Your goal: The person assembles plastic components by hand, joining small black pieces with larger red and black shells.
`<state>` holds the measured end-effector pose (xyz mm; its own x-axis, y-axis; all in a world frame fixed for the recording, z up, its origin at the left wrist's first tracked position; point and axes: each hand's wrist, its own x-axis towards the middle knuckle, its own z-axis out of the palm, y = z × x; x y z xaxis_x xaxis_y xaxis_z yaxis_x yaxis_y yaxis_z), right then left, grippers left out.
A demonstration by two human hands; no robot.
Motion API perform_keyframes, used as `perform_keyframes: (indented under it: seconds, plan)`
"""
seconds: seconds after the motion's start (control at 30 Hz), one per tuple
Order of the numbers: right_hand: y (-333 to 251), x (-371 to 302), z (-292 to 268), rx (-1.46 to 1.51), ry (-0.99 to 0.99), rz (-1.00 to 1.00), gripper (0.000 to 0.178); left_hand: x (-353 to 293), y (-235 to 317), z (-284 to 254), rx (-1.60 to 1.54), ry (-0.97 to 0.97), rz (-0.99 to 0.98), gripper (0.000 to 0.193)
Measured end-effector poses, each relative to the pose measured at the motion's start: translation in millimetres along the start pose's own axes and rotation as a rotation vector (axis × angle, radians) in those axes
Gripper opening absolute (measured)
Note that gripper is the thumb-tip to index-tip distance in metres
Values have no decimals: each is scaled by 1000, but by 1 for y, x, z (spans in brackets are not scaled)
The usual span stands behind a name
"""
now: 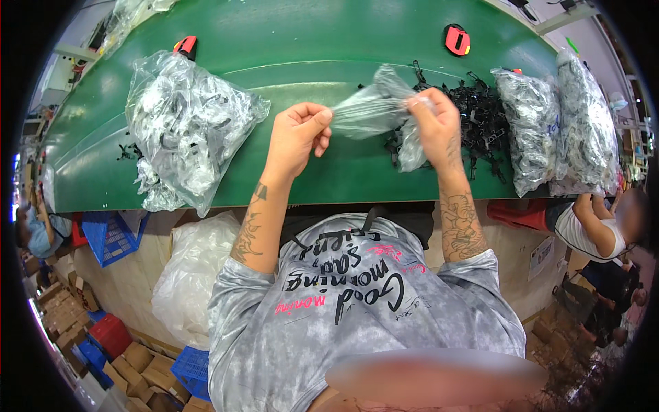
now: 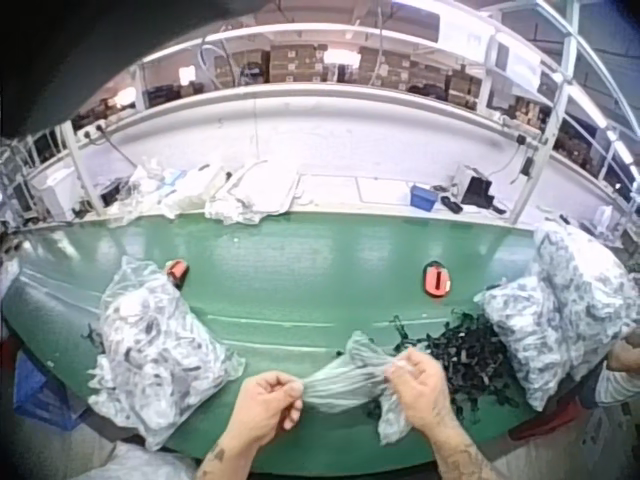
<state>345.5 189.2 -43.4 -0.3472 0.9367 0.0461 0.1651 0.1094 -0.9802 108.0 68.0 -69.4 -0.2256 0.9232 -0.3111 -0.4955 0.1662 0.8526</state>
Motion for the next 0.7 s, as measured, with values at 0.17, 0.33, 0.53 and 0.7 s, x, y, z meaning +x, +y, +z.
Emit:
perform_keyframes:
  seconds: [0.17,0.33,0.53,0.7]
  plan:
    - [-29,13,-33,-495,434,-293,18,7,-20,-12,20,-29,-45,14]
    - [-35,30,-43,-668,290,-435,17,3,-33,-11,77,-68,-88,14]
    - [-32,51,-58,-726,248,-525,25,1,-34,-18,67,-49,-106,12]
    - [-44,63,-68,-610,249,-278,36,5,-32,-19,80,-46,-79,11]
